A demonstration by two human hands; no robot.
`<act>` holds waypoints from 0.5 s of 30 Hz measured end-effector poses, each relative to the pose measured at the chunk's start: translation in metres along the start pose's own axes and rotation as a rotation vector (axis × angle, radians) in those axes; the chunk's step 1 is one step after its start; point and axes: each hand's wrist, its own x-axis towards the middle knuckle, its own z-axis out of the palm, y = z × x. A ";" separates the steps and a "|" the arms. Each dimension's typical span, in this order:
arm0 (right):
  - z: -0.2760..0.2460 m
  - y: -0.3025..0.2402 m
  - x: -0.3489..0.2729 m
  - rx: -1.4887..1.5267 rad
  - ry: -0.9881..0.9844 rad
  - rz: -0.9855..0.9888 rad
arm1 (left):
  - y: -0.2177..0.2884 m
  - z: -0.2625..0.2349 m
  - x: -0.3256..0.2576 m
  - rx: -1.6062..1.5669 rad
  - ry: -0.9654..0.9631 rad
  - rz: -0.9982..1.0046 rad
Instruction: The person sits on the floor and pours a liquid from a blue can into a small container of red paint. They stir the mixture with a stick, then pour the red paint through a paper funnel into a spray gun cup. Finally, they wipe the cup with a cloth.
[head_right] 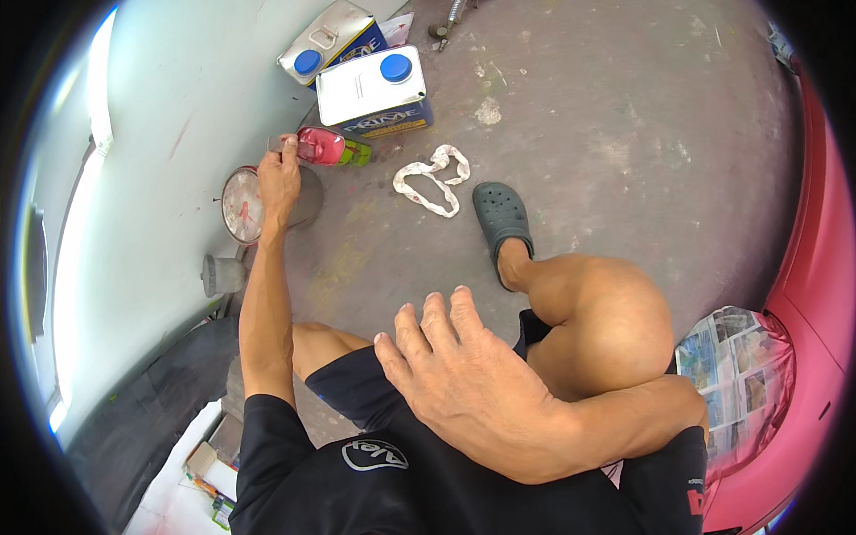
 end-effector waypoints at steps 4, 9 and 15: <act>-0.001 -0.001 0.003 0.015 0.005 -0.002 | 0.006 0.004 -0.011 -0.094 -0.030 -0.056; -0.001 0.000 0.003 0.013 -0.006 0.002 | 0.018 0.006 -0.018 -0.131 -0.010 0.043; -0.001 -0.002 0.005 0.032 0.017 0.012 | 0.014 0.000 -0.010 -0.007 -0.028 0.094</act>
